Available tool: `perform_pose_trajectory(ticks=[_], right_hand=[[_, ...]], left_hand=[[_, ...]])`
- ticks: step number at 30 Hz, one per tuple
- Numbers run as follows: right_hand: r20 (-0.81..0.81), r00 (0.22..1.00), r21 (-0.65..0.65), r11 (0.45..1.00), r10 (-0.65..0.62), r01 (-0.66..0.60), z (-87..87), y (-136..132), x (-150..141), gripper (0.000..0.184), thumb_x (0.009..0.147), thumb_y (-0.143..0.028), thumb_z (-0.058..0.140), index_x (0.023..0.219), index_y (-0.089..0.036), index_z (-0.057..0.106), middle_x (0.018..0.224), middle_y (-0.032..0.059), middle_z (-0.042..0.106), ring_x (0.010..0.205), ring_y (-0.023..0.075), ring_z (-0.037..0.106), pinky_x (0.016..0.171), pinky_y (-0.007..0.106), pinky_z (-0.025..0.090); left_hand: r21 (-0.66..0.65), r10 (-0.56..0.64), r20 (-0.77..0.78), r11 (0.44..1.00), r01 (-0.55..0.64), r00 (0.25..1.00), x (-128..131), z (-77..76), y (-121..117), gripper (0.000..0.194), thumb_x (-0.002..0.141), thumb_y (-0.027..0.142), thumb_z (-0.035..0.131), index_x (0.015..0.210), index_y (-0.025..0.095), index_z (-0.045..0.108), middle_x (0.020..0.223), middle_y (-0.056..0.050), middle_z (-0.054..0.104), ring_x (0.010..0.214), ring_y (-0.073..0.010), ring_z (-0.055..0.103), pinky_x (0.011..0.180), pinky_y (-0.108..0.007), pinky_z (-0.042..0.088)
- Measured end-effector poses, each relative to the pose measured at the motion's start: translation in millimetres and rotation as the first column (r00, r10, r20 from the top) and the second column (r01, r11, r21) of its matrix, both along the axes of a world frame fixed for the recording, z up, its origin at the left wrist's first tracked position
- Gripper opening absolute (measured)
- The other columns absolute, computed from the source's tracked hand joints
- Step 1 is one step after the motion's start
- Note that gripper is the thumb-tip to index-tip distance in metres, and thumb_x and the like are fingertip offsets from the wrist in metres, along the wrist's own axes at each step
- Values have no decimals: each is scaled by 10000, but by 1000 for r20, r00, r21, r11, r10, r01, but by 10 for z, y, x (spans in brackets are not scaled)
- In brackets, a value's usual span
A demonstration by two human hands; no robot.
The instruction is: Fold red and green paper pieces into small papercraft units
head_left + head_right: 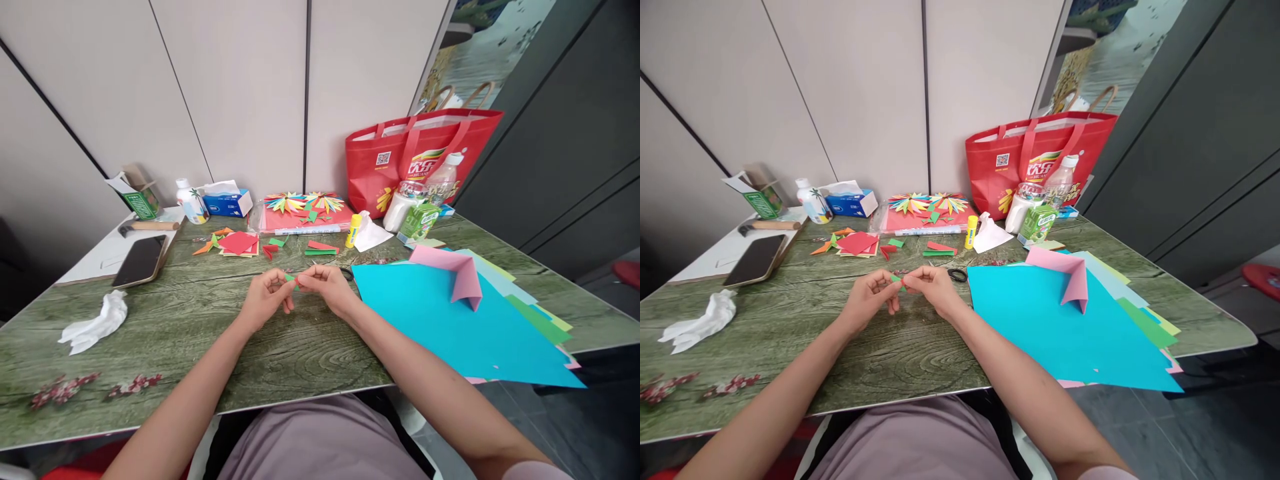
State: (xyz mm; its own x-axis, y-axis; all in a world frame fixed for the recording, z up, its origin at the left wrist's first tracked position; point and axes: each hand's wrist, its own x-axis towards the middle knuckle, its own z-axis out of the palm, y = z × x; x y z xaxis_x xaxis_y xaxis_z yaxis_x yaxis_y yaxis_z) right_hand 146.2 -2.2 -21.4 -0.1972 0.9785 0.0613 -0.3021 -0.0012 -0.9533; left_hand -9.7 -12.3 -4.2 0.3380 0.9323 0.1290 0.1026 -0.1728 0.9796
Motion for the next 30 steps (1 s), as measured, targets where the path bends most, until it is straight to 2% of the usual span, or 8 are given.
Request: perform_pose_trajectory(ticks=[3, 7, 12, 14, 18, 22, 26, 30], right_hand=[[-101, 994, -72, 997, 27, -35, 31, -15, -6, 178, 548, -280, 750, 572, -143, 639, 581, -16, 615, 561, 86, 543, 627, 243, 463], [-187, 981, -160, 983, 55, -86, 44, -18, -29, 193, 545, -286, 754, 593, -140, 637, 584, -23, 602, 546, 79, 535, 605, 253, 491], [-196, 981, -162, 986, -6, -26, 12, 5, -34, 204, 553, -281, 755, 637, -136, 639, 622, -24, 610, 584, 80, 559, 652, 266, 511], [-189, 982, -160, 987, -28, -3, -6, 14, -29, 209, 552, -279, 756, 638, -133, 634, 637, -20, 619, 590, 81, 566, 676, 278, 514], [-156, 988, -123, 992, -3, -16, -44, 14, -23, 259, 518, -251, 775, 702, -144, 627, 647, -22, 634, 580, 95, 587, 669, 292, 515], [-115, 991, -115, 990, 63, -77, -54, -9, -18, 376, 491, -234, 786, 820, -164, 617, 598, -40, 628, 548, 105, 594, 629, 299, 518], [-117, 989, -170, 979, 96, -115, -11, -31, -13, 363, 489, -226, 783, 799, -157, 609, 562, -41, 618, 504, 84, 569, 564, 243, 501], [-139, 987, -186, 977, 81, -106, 18, -28, -15, 347, 478, -215, 782, 770, -163, 604, 558, -51, 599, 500, 73, 545, 547, 231, 506]], left_hand=[[-18, -22, 51, 1000, 23, 998, 12, 3, -12, 250, 724, 380, 596, 694, 162, 479, 440, 28, 586, 355, -103, 523, 389, -212, 430], [-106, 34, 111, 994, -22, 993, 30, 17, -6, 282, 722, 390, 599, 629, 153, 477, 423, 24, 560, 353, -109, 526, 372, -214, 431], [-210, 81, 195, 977, -39, 978, 6, 20, 38, 369, 774, 501, 479, 741, 137, 532, 531, 4, 577, 398, -123, 557, 366, -230, 435], [-186, 101, 150, 980, -72, 984, -2, 13, 46, 365, 758, 502, 501, 741, 138, 537, 531, 6, 574, 396, -121, 554, 366, -227, 433], [-102, 96, -9, 990, -97, 995, -4, -8, 46, 320, 724, 435, 574, 604, 145, 512, 483, 12, 557, 386, -104, 535, 388, -211, 433], [-4, 89, -112, 996, -90, 990, -6, -3, 34, 326, 742, 414, 552, 552, 159, 481, 433, 31, 522, 357, -85, 487, 382, -194, 396], [119, 58, -185, 992, -36, 981, 1, 7, 11, 320, 768, 411, 512, 564, 166, 482, 450, 41, 506, 383, -80, 464, 409, -193, 381], [223, 143, -248, 971, -87, 958, 14, -40, -3, 315, 809, 399, 451, 586, 178, 479, 461, 46, 500, 413, -91, 463, 444, -203, 375]])
